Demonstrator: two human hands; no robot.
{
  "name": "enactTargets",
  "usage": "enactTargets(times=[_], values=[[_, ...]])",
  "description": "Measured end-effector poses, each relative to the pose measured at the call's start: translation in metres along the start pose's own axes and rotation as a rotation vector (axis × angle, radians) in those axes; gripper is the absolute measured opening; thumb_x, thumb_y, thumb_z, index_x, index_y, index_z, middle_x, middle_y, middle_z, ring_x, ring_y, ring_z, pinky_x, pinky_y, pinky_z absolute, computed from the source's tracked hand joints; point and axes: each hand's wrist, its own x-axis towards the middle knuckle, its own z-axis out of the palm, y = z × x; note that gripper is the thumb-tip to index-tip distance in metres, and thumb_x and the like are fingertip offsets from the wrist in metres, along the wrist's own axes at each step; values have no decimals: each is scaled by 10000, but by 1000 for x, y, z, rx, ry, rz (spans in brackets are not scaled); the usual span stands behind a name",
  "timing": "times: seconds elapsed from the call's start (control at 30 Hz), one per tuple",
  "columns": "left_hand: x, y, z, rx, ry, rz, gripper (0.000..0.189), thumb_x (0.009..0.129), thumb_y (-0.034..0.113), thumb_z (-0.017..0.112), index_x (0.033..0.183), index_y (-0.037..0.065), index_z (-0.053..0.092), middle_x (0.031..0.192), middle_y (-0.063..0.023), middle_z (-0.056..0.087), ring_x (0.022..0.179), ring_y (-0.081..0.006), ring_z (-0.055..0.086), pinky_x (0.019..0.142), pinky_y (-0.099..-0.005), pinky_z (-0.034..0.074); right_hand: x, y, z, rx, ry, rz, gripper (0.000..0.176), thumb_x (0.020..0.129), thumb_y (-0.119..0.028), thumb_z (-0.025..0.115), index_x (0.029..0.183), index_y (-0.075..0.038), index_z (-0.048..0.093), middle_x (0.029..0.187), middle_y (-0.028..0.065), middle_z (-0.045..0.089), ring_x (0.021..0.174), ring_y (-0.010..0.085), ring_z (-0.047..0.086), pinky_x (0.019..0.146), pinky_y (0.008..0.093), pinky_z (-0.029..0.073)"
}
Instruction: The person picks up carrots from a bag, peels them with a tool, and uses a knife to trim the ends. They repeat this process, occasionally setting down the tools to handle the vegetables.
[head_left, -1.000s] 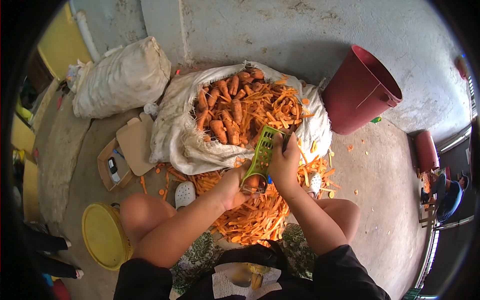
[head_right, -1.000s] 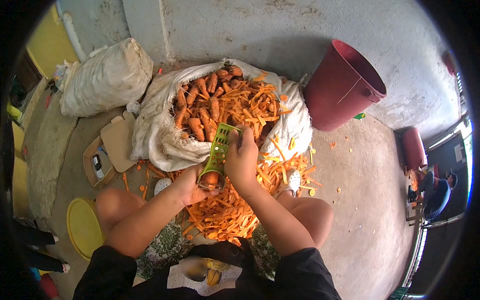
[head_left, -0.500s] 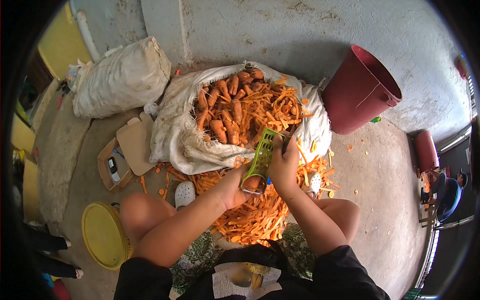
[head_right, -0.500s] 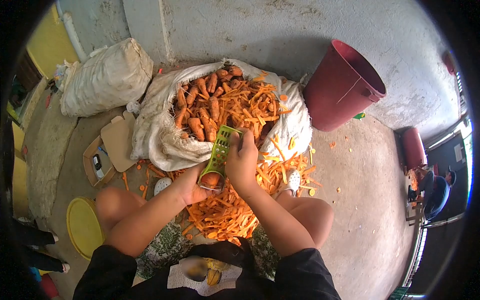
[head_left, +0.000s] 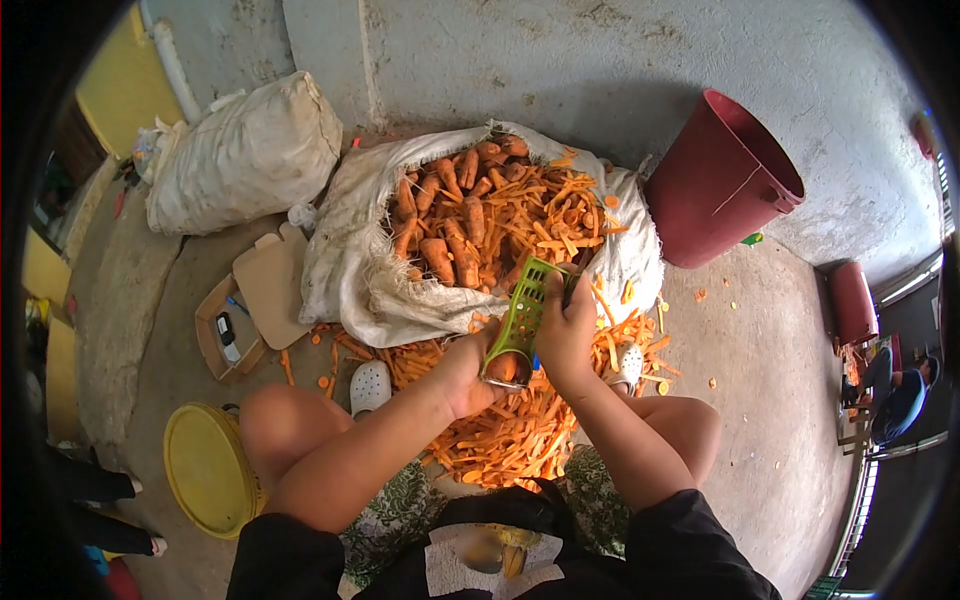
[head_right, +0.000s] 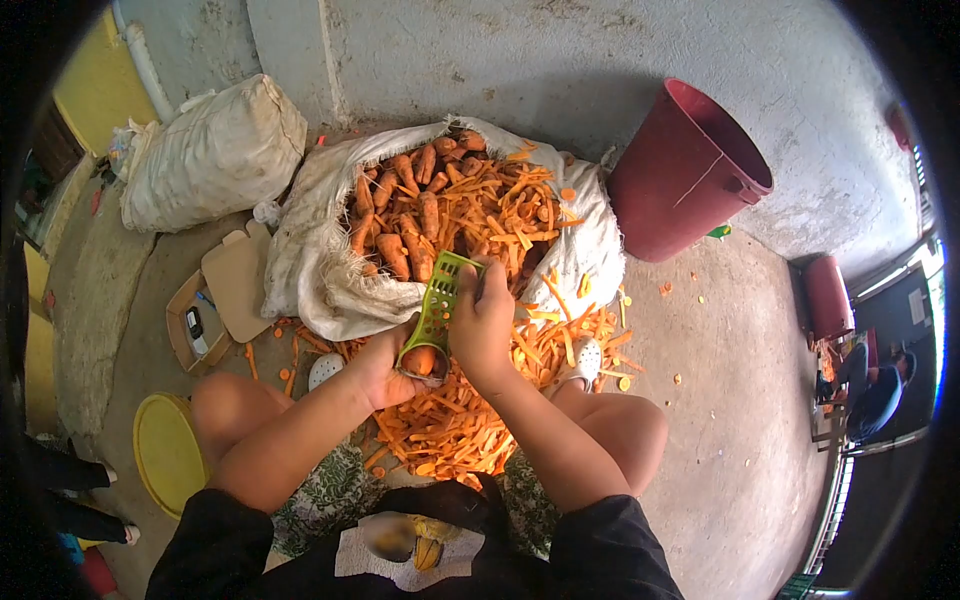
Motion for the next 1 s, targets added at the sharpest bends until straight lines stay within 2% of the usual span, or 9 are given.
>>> enactTargets(times=[0.2,0.27,0.3,0.37,0.57,0.8,0.87,0.9,1.0], values=[[1,4,1,254,121,32,313,947,324,290,1087,99,457,960,-59,543,772,-172,565,650,-332,493,4,2,-1,-91,-6,89,166,898,-136,456,896,28,483,660,157,541,559,216,512,536,327,415],[11,5,-31,120,-450,-75,337,948,346,291,1084,86,458,931,-65,547,770,-164,566,643,-313,491,16,31,1,-169,125,-49,180,898,-147,456,867,30,474,668,170,534,561,244,504,538,345,409],[3,0,-19,121,-450,-74,337,948,346,291,1084,86,458,931,-65,547,770,-164,566,643,-313,491,33,43,-8,-185,196,31,203,900,-161,454,826,28,464,674,181,529,560,265,497,533,357,398],[-24,-12,21,441,75,-121,362,942,372,306,1053,63,457,855,-59,534,740,-158,552,601,-293,476,64,58,-31,-234,322,96,245,914,-198,434,796,17,448,633,147,513,530,203,454,508,342,376],[-15,1,10,222,65,-28,375,896,420,427,1005,64,476,774,-48,502,678,-145,510,526,-286,429,47,27,-22,265,141,267,215,921,-201,433,795,-29,457,611,5,453,515,69,406,443,241,336],[-9,2,2,158,-123,-2,253,914,302,397,983,76,488,770,-44,506,619,-142,492,485,-262,397,-1,-8,3,15,-19,-3,175,908,-148,448,844,12,477,647,86,512,546,140,461,501,287,388],[-13,-2,20,64,231,-3,245,912,282,387,986,69,483,770,-46,509,618,-140,495,470,-264,399,-3,-7,4,-13,-3,-15,173,905,-148,452,852,15,477,645,102,513,544,150,463,502,295,387],[-11,-1,15,65,230,-3,245,912,282,387,986,69,483,770,-46,509,618,-140,495,470,-264,399,-3,-4,4,-39,15,-26,173,902,-148,457,860,18,477,642,118,514,543,160,464,502,304,386],[-14,-1,5,129,-118,-13,275,931,296,350,1001,58,468,768,-49,508,641,-138,510,458,-251,406,12,13,-5,-134,85,-41,212,925,-192,424,914,11,487,682,38,500,592,84,436,519,249,374]])
